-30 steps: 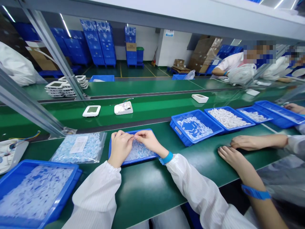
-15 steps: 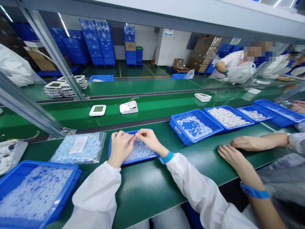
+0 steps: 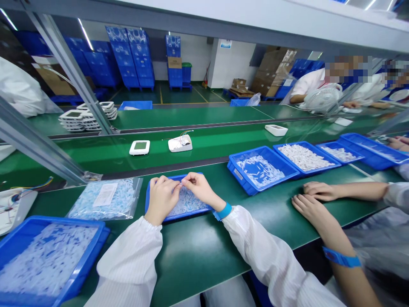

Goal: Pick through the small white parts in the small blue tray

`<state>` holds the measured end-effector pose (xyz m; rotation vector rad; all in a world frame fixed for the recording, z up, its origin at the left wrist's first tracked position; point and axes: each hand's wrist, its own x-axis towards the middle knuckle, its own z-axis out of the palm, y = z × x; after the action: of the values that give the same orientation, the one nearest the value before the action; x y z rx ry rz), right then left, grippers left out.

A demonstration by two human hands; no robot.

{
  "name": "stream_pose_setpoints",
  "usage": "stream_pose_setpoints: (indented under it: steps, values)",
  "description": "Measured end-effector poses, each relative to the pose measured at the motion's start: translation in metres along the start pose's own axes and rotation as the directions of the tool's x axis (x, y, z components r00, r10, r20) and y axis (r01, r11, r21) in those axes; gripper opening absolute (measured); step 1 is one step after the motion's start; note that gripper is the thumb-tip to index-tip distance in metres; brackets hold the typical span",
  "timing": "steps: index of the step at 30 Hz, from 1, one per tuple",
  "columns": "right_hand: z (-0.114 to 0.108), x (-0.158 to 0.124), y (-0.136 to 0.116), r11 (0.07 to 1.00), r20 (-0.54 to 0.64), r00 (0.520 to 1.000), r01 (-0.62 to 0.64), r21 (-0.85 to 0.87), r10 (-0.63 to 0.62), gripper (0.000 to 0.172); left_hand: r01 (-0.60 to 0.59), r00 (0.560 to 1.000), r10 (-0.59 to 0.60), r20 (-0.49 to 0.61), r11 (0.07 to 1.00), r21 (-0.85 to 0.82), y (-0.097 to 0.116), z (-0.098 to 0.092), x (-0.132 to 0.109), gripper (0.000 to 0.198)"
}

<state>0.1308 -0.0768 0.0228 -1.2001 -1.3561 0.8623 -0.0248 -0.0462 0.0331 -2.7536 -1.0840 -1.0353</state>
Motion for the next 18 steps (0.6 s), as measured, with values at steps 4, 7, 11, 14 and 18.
stream_pose_setpoints:
  steps: [4, 7, 11, 14, 18]
  values:
    - [0.002, -0.006, -0.005, 0.956, -0.005, 0.993, 0.111, -0.272, -0.117, 0.016, -0.017, 1.0, 0.017, -0.024, 1.0, 0.009, 0.001, -0.001, 0.0, 0.021]
    - [0.005, -0.012, -0.007, 0.858, 0.05, 0.976, 0.209, -0.468, -0.211, 0.014, -0.017, 0.999, 0.018, -0.034, 1.0, 0.016, 0.002, -0.002, -0.001, 0.021]
    - [0.008, -0.016, -0.007, 0.757, 0.112, 0.96, 0.271, -0.595, -0.256, 0.013, -0.01, 1.0, 0.01, -0.021, 1.0, 0.012, 0.003, -0.001, -0.001, 0.023]
    - [0.007, -0.016, -0.005, 0.758, 0.118, 0.961, 0.269, -0.595, -0.248, 0.014, 0.011, 1.0, -0.011, -0.02, 1.0, -0.005, 0.004, 0.0, -0.001, 0.024]
    - [0.006, -0.013, -0.005, 0.832, 0.111, 0.975, 0.222, -0.508, -0.192, 0.015, 0.024, 0.999, -0.025, -0.027, 0.999, -0.03, 0.003, 0.001, -0.001, 0.024]
